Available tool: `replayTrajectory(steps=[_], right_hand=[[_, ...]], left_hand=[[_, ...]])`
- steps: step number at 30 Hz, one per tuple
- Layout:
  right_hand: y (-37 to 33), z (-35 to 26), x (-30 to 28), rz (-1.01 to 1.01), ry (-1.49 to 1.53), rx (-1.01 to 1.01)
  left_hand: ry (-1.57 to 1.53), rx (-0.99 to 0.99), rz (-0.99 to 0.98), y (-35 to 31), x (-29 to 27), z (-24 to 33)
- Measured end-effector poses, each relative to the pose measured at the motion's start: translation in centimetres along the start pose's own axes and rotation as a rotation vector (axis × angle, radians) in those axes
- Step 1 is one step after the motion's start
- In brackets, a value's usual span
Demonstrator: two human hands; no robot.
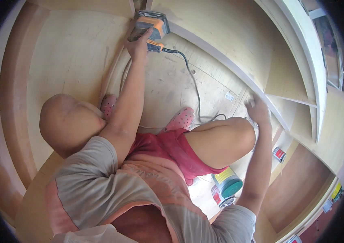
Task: The person uses an electric sander and a sanding block to smooth the inner surfaces of a wooden shelving unit, alternating between the tools and wiping the dust away by hand.
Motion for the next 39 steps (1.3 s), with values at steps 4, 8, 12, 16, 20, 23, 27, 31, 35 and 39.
replayTrajectory(steps=[4,8,12,16,20,23,27,31,35,39], right_hand=[[4.9,-15.1,-4.2,0.027,0.475,-0.221],[5.4,-25.7,-3.5,-0.027,0.496,-0.468],[6.8,-29.4,-0.1,-0.087,0.337,-0.411],[8.5,-30.3,3.0,-0.052,0.191,-0.369],[10.4,-29.1,4.3,-0.154,0.131,-0.283],[11.2,-27.9,4.4,-0.261,0.134,-0.23],[11.5,-27.4,4.5,-0.317,0.065,-0.157],[11.8,-28.1,4.7,-0.345,0.117,-0.128],[12.6,-29.5,5.0,-0.356,0.179,-0.168],[13.3,-31.3,5.7,-0.254,0.273,-0.259]], left_hand=[[0.063,0.089,0.049,-0.8,0.2,-0.5],[0.171,0.326,0.065,-0.9,0.0,0.4],[0.048,0.13,-0.008,0.6,-0.5,2.1],[0.133,0.028,0.005,1.2,-1.1,2.4],[0.024,-0.069,0.022,0.1,-0.8,0.6],[0.076,-0.007,0.05,-0.9,-0.5,-0.3],[0.163,0.014,0.056,-2.7,0.0,-0.8],[0.183,0.044,0.027,-3.3,0.1,-0.6],[0.212,0.142,0.055,-1.3,-0.3,0.4],[0.165,0.202,0.04,1.2,-0.9,1.4]])
Point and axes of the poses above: each hand's wrist, its own y-axis towards the middle knuckle, its own x-axis out of the palm, z = x × y, the point moved 1 cm from there along y, towards the middle knuckle
